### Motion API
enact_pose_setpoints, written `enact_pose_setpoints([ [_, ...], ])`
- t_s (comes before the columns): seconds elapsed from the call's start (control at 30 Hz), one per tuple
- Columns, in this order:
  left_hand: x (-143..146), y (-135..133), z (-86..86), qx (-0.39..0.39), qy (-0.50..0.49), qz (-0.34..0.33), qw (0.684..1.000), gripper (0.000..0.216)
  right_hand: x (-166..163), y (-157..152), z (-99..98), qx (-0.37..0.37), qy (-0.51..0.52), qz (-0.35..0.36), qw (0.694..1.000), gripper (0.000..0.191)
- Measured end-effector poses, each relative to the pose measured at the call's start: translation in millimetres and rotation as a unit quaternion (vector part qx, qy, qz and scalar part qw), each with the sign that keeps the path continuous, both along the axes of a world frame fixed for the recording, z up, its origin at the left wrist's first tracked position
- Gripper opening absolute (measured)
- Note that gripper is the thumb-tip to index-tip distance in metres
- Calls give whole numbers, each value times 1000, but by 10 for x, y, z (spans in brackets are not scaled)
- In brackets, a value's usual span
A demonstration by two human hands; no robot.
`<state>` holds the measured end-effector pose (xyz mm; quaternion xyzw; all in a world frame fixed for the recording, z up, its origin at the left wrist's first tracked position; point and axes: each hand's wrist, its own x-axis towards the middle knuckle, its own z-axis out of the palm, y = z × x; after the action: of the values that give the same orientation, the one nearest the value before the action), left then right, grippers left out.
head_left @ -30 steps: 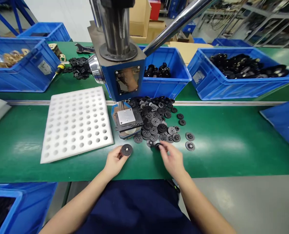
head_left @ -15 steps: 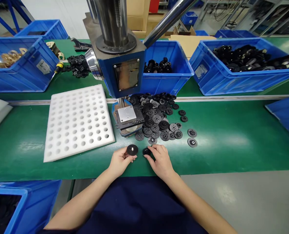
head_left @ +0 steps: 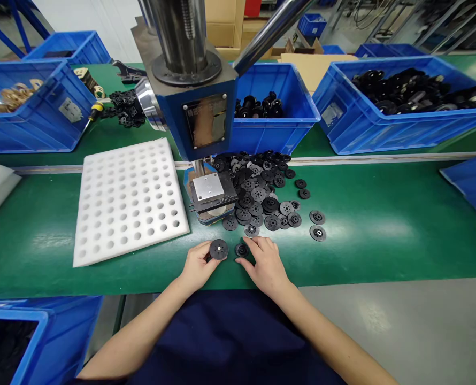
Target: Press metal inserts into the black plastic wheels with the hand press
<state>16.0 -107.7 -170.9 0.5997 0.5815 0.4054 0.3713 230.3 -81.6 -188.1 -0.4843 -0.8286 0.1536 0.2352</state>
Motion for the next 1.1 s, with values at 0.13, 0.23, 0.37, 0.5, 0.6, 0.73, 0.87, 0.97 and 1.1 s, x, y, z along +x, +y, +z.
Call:
enact_pose_setpoints([
  [0.13,-13,3,-20,16,16,-13,1000,9,0,52,-18,6,31,-5,999,27],
  [0.23,-9,1,-19,23,27,-16,999,9,-11,97,50,-4,101,-14,995,27],
  [0.37,-4,-3,-22,39,34,-19,998,9,-122,67,258,-47,173,9,984,36],
  [0.5,-28,-13,-54,58,25,-24,998,11,-317,-26,445,-46,195,70,977,35],
  [0.6,-47,-20,-76,71,19,-25,997,12,-415,-69,505,-31,182,74,980,31],
  [0.73,-49,-25,-84,74,21,-25,997,24,-443,-90,513,-22,168,66,983,29],
  [0.87,-42,-24,-75,83,23,-26,996,35,-440,-100,519,-24,155,64,986,28],
  [0.97,-44,-22,-58,90,25,-26,995,35,-446,-105,532,-20,149,68,986,28],
  [1.1,-44,-23,-45,99,30,-35,994,28,-455,-114,546,-15,121,60,991,26],
])
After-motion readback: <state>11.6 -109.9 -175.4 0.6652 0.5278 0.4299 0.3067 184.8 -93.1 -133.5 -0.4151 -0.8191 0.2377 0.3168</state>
